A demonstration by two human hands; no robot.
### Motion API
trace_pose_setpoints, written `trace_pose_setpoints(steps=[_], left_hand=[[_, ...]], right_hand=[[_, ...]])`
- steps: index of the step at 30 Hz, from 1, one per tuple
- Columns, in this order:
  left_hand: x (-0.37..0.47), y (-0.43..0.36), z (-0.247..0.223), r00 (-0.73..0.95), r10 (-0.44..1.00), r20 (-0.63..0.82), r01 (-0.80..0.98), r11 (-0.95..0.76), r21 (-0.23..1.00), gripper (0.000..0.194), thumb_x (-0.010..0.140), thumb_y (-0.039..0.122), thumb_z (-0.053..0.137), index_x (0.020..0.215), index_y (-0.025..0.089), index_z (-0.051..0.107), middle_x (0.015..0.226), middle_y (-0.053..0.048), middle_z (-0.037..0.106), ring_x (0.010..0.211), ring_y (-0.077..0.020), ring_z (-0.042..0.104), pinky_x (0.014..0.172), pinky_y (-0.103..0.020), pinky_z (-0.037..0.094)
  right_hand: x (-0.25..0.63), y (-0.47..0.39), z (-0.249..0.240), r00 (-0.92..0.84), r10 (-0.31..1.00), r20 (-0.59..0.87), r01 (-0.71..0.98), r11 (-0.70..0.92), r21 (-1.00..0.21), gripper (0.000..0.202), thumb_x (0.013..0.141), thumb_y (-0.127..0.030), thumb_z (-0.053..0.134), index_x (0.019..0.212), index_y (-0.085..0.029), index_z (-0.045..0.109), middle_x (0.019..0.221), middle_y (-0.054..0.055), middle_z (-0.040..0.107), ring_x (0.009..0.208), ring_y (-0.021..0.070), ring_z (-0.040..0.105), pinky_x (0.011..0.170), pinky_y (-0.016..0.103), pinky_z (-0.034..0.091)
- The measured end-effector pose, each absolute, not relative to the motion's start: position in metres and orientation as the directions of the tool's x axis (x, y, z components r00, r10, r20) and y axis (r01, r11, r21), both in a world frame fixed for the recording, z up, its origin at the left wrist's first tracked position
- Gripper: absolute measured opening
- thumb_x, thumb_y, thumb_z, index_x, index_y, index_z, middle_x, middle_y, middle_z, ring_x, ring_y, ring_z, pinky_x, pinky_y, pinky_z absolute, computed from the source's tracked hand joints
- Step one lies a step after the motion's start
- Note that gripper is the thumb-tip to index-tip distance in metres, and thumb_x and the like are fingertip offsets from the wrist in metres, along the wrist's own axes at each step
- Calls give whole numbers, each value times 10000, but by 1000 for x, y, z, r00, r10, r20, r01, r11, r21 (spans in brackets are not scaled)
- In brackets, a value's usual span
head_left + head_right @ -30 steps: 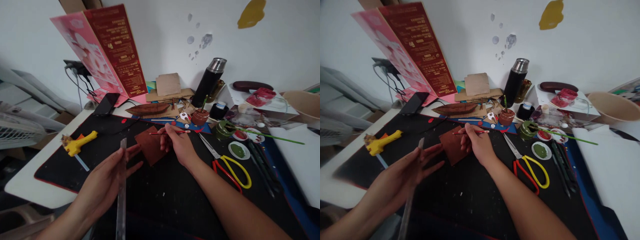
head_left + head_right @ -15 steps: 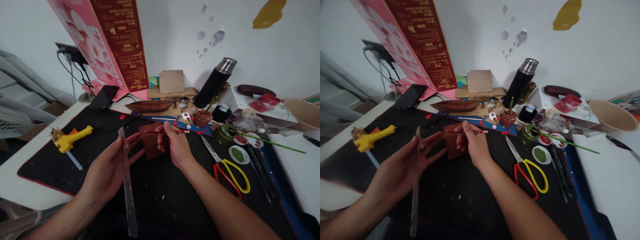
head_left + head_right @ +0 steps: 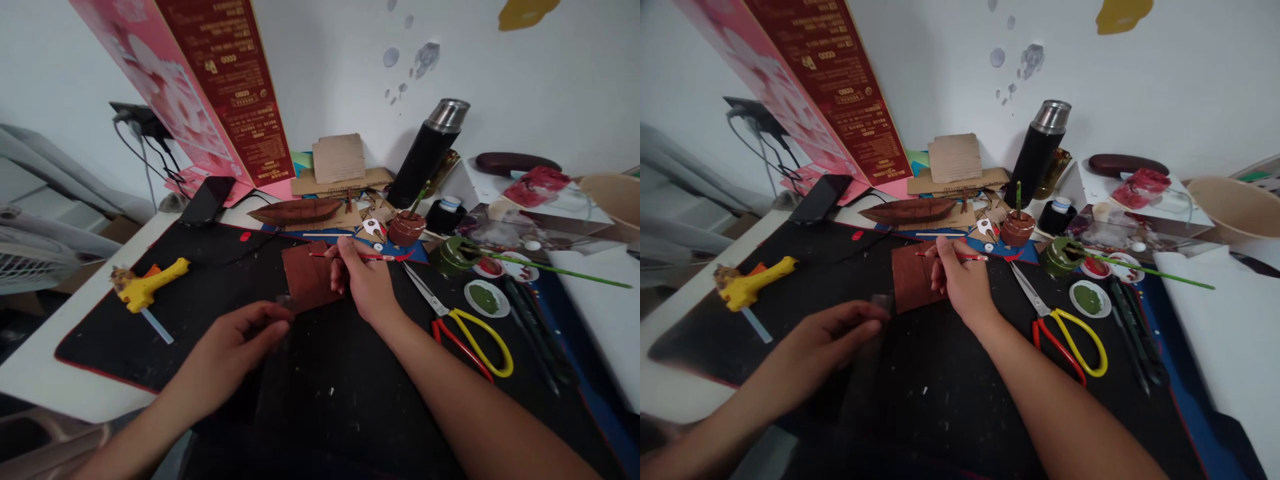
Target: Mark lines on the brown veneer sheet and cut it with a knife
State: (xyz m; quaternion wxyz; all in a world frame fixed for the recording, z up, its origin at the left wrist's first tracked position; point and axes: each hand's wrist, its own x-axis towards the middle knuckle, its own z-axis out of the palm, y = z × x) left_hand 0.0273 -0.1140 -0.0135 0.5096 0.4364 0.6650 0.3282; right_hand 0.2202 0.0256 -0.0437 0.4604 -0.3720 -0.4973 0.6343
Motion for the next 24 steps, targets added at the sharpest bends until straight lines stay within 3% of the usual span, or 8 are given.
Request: trace_pose_setpoints(steps=[3,6,9,13,19,24], left_hand=[[45,-111,-18,-28,895,-444,165,443,881,745,860,619,733,1453,212,541,767,51,664,523,-148,590,433,-238,456],[55,-108,-25,-31,901,-433,124,433,893,903,854,558,705,1597,225,314,780,66,682,530,-173,645,446,-272,528],[58,-107,-29,-19,909,-416,186,412,892,790,864,512,691,1532,240,370,730,88,661,503,-163,637,427,-251,516],[57,-105,-28,-8,911,-411,212,404,890,518,880,511,688,1271,244,477,696,96,642,467,-145,614,398,-231,494],[54,-96,-27,63,879,-472,120,463,878,556,859,559,732,1192,246,416,694,71,697,510,-176,693,472,-267,575],[58,-95,-24,-3,909,-416,360,389,848,418,928,556,624,1170,244,488,659,76,669,460,-174,656,414,-256,519]], right_hand=[[220,21,-41,-335,942,1,-164,-57,-985,545,936,-735,703,810,-204,705,520,-49,595,423,109,568,398,210,383],[220,19,-41,-344,939,2,-137,-48,-989,535,952,-722,687,799,-209,691,526,-53,590,427,107,566,403,212,385],[221,19,-42,-340,940,10,-131,-37,-991,514,970,-701,674,809,-213,693,527,-56,587,428,106,567,406,214,383],[220,21,-44,-355,934,33,-137,-17,-990,487,996,-663,661,807,-214,689,533,-59,586,428,100,562,414,213,383],[218,20,-47,-398,916,47,-129,-5,-992,441,1028,-600,638,842,-208,714,572,-57,596,456,102,574,434,216,418],[217,22,-50,-399,916,42,-139,-16,-990,460,1004,-644,651,835,-220,707,571,-58,604,453,107,572,452,227,442]])
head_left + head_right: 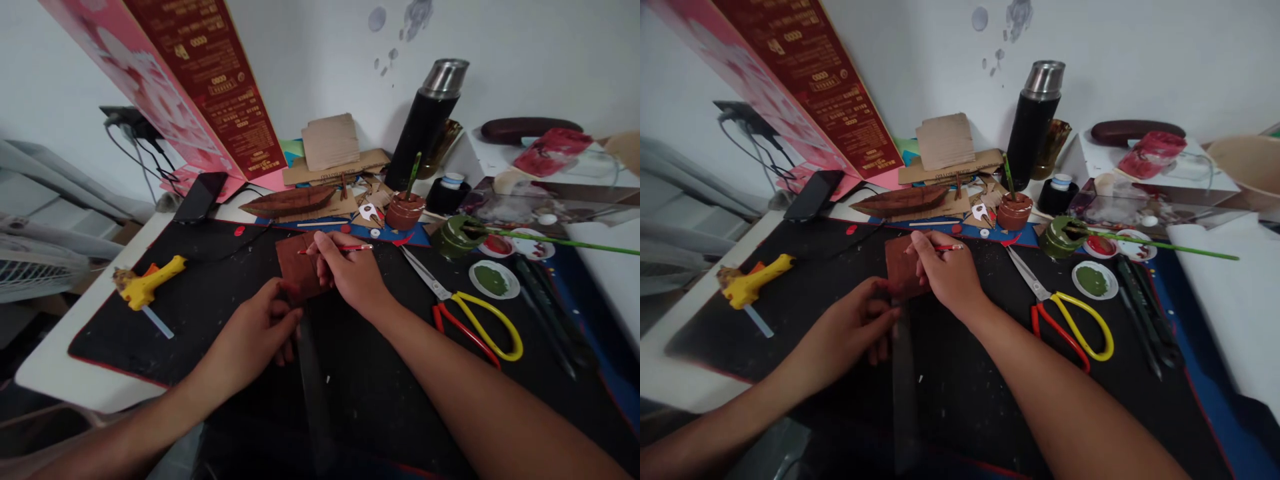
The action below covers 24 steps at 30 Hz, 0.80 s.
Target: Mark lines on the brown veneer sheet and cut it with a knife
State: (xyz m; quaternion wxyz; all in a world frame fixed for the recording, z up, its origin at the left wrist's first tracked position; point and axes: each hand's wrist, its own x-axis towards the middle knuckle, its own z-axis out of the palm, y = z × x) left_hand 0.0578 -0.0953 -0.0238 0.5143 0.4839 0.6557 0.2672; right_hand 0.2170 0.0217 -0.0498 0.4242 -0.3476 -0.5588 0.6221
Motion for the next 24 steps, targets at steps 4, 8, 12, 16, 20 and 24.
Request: trace_pose_setpoints(steps=[4,8,12,16,20,24], left_hand=[[50,-101,-17,51,943,-330,658,217,721,272,1031,476,519,1096,234,625,634,65,658,451,-144,607,428,-233,449],[32,-110,-17,251,967,51,804,-238,545,232,1078,323,544,1105,247,762,952,-24,772,830,-178,742,749,-282,603],[23,-116,-26,533,817,221,736,-576,355,424,1076,125,505,1388,310,725,1438,-76,710,1334,-256,637,1100,-418,569],[25,-115,-36,598,774,206,709,-632,314,429,1084,108,489,1400,292,712,1491,-77,695,1365,-266,606,1100,-439,558],[32,-114,-43,592,768,245,709,-641,293,399,1090,113,497,1385,274,712,1461,-83,714,1326,-279,626,1077,-475,561],[38,-115,-48,580,765,280,705,-644,298,412,1077,75,485,1384,244,700,1455,-84,713,1392,-264,588,1117,-451,565]], right_hand=[[217,22,-51,-406,913,38,-140,-21,-990,448,1016,-637,634,854,-224,703,561,-64,595,458,106,573,472,226,459],[217,23,-53,-412,910,46,-155,-20,-988,452,1020,-636,635,848,-224,703,569,-66,596,467,100,573,479,223,459],[216,23,-54,-407,911,59,-178,-15,-984,454,1026,-632,640,838,-224,702,565,-64,601,459,99,565,470,225,447],[217,21,-52,-402,914,52,-182,-24,-983,424,1036,-597,644,843,-223,703,551,-67,598,441,100,564,448,226,424],[217,21,-50,-405,913,44,-170,-28,-985,410,1038,-577,647,839,-223,703,551,-68,599,435,97,562,440,222,417],[218,20,-48,-398,917,34,-156,-31,-987,439,1028,-612,657,836,-221,711,567,-65,601,455,98,576,443,217,433]])
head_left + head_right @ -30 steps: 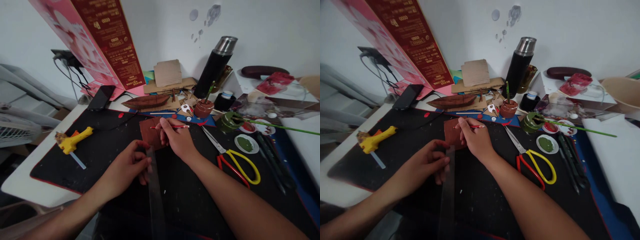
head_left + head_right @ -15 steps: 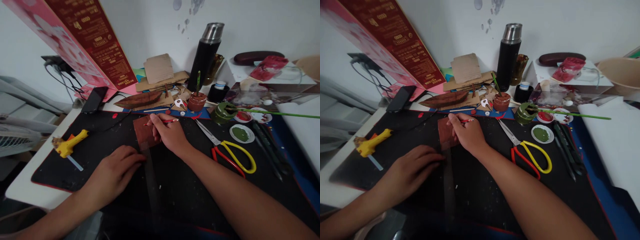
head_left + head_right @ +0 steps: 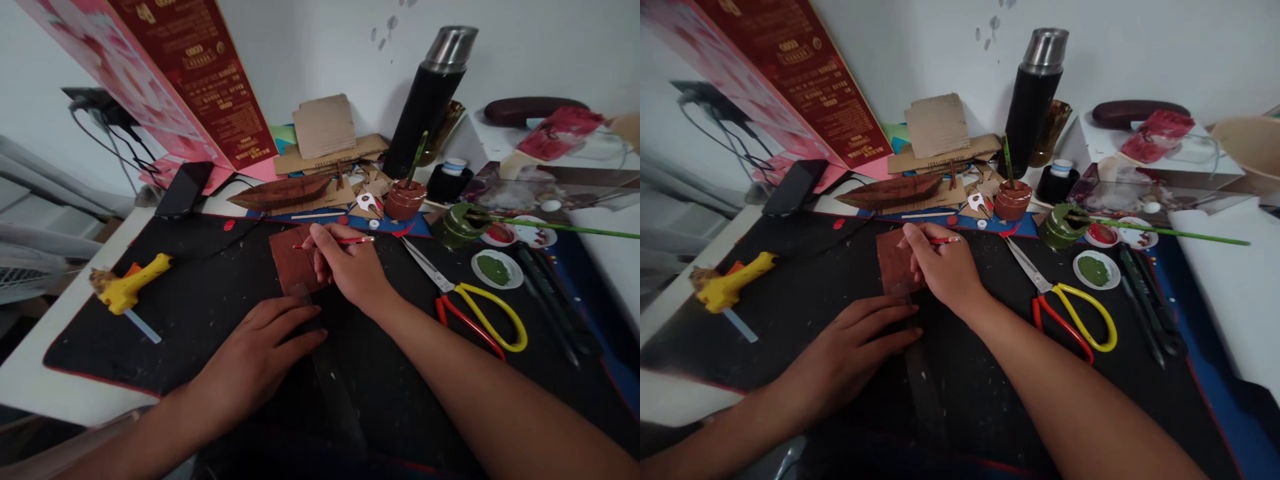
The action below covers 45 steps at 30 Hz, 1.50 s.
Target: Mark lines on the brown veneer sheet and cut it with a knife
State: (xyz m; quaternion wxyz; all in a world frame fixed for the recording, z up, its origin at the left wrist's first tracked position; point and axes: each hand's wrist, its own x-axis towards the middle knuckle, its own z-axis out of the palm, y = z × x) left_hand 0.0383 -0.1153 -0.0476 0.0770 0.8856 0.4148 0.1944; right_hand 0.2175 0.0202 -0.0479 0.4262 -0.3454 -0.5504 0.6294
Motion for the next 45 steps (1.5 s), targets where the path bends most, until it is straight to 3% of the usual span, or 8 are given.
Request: trace_pose_setpoints(steps=[19,32,45], left_hand=[[40,-123,-54,611,756,234,711,-654,259,558,965,6,454,1441,195,675,1526,-107,668,1517,-277,516,1207,-439,544],[36,-127,-54,639,723,262,687,-690,227,487,1029,116,485,1489,154,639,1501,-138,682,1512,-299,521,1185,-431,566],[38,-126,-54,628,727,277,692,-685,228,496,1009,82,440,1449,149,660,1489,-137,680,1472,-312,537,1122,-448,607]], right_hand=[[219,19,-44,-383,923,-38,-128,-93,-987,434,1016,-623,676,850,-225,726,585,-59,606,465,103,578,442,224,449],[218,18,-41,-371,927,-48,-79,-83,-993,409,1034,-586,665,852,-225,730,576,-54,611,475,107,579,439,222,440],[218,17,-40,-365,930,-37,-91,-75,-993,396,1043,-552,662,832,-224,728,573,-54,607,469,101,572,435,219,430]])
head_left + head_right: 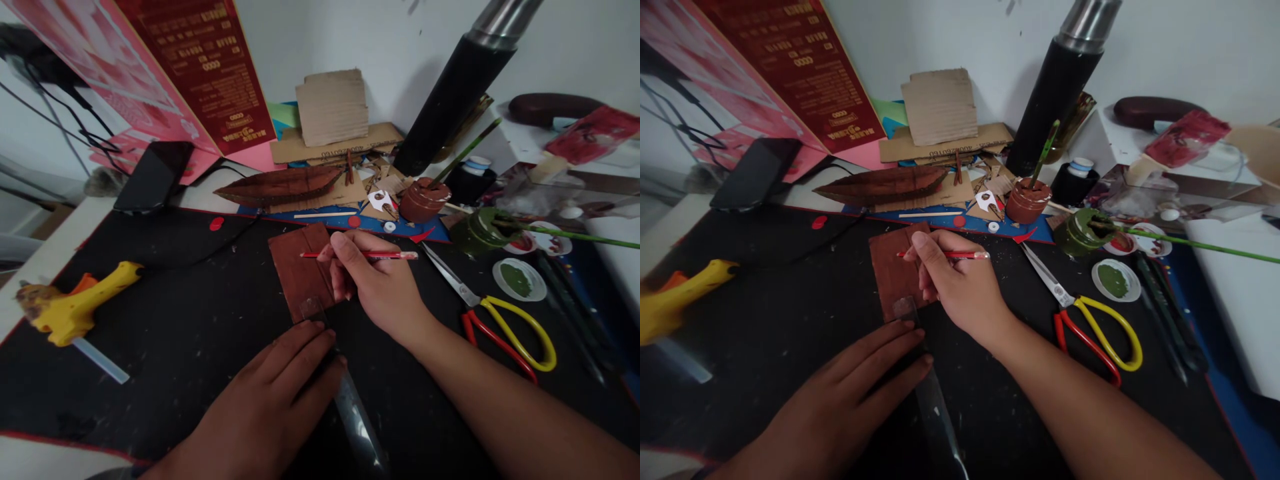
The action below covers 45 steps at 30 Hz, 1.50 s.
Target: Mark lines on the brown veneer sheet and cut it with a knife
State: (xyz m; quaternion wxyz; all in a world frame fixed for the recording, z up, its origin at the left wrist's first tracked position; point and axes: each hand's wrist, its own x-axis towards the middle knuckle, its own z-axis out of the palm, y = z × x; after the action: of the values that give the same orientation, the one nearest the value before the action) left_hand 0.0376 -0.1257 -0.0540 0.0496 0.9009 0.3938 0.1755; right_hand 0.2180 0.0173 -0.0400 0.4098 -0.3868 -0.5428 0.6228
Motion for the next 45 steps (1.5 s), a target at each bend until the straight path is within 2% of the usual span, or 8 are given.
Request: trace_pose_setpoints(steps=[7,12,20,25,31,37,41,45], left_hand=[[37,-126,-57,613,744,266,701,-667,253,516,1008,76,438,1468,183,645,1528,-108,656,1515,-275,497,1182,-423,559],[41,-121,-53,598,747,291,713,-662,231,495,1006,39,429,1392,208,688,1505,-69,688,1444,-251,567,1167,-412,559],[45,-116,-47,551,764,336,717,-639,277,319,1113,148,473,1326,198,705,1372,-70,767,1274,-261,677,1059,-439,591],[32,-118,-47,514,792,329,736,-604,306,276,1133,215,517,1339,213,701,1306,-69,777,1277,-254,662,1064,-418,572],[18,-116,-41,611,765,201,712,-643,283,395,1067,123,550,1415,276,659,1536,-57,658,1497,-283,510,1154,-465,514],[24,-105,-28,594,789,154,746,-613,263,281,972,128,697,1223,252,686,1187,-52,734,1139,-284,646,963,-434,525],[21,-105,-20,571,814,109,754,-572,323,152,954,139,740,1038,248,675,1014,-21,688,956,-255,608,837,-397,464],[14,-110,-15,538,837,104,731,-524,437,134,1047,180,649,933,249,660,955,-7,664,938,-222,599,841,-359,457]], right_hand=[[218,14,-40,-348,937,-20,-89,-55,-994,403,1035,-567,677,841,-218,734,570,-53,611,468,102,573,433,218,430],[222,13,-39,-314,949,17,-109,-19,-994,420,1041,-572,671,824,-216,717,548,-54,599,448,100,566,421,216,410],[231,18,-41,-220,973,67,-83,50,-995,400,1077,-525,623,847,-209,714,545,-51,595,453,105,557,430,228,393],[239,24,-45,-209,962,178,56,194,-979,350,1105,-475,593,904,-219,720,642,-37,614,543,125,601,502,257,441],[245,25,-47,-274,906,322,349,406,-845,295,1119,-414,562,926,-235,695,817,29,734,702,185,693,673,317,519],[244,21,-46,-357,842,403,436,532,-726,249,1122,-362,557,979,-241,722,879,44,804,780,213,746,738,331,515],[242,18,-47,-375,840,392,380,524,-762,227,1117,-348,574,981,-243,723,895,34,819,787,206,775,735,312,519],[241,17,-47,-378,856,353,350,485,-801,250,1116,-367,576,955,-240,720,862,24,807,775,202,785,729,306,517]])
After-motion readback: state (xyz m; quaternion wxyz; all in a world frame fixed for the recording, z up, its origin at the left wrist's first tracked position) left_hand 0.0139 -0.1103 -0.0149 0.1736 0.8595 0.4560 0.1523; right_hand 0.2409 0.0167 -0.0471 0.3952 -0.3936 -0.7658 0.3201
